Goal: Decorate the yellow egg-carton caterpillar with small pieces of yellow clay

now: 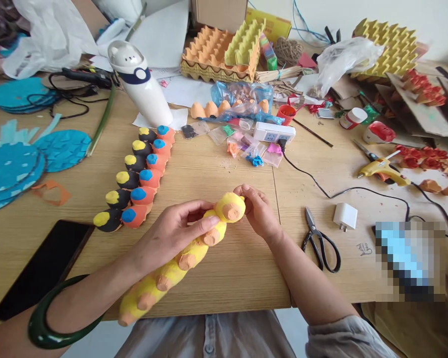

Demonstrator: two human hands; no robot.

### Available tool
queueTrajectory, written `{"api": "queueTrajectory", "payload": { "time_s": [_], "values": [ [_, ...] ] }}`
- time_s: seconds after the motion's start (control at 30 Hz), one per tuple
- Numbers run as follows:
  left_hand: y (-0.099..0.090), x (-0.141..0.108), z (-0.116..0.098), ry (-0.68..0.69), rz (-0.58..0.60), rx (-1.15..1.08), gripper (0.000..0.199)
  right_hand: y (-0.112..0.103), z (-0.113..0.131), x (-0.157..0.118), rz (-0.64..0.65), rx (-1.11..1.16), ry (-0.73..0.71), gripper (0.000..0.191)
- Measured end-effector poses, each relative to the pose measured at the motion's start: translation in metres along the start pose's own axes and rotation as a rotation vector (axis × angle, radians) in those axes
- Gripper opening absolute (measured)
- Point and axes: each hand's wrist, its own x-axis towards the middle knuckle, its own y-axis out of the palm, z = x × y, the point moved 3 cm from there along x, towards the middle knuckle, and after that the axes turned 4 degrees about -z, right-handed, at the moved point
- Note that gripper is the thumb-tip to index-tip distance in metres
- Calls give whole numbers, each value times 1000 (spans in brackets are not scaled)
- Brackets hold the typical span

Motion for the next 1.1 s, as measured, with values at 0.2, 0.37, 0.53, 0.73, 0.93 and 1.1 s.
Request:
{"api": "queueTrajectory", "payload": {
  "time_s": [0.2, 0.37, 0.53, 0.73, 0.93, 1.1],
  "values": [
    [1, -7, -13, 41, 47, 330, 41, -2, 9, -2, 142, -67, -52, 48],
    [2, 1, -20, 205, 69, 622, 36, -5, 17, -3, 347, -125, -131, 41],
    [3, 10, -30, 360, 79, 857, 34, -8, 17, -1, 389, -33, -99, 33],
    [1, 32, -55, 345, 169, 1097, 59, -16, 10, 6, 371, -20, -118, 43],
    [5, 52, -70, 410, 414, 1325, 89, -15, 17, 4, 393, -231, -155, 33],
    [14, 59, -71, 444, 567, 1400, 70, -11, 9, 2, 379, -242, 29, 30]
  ]
}}
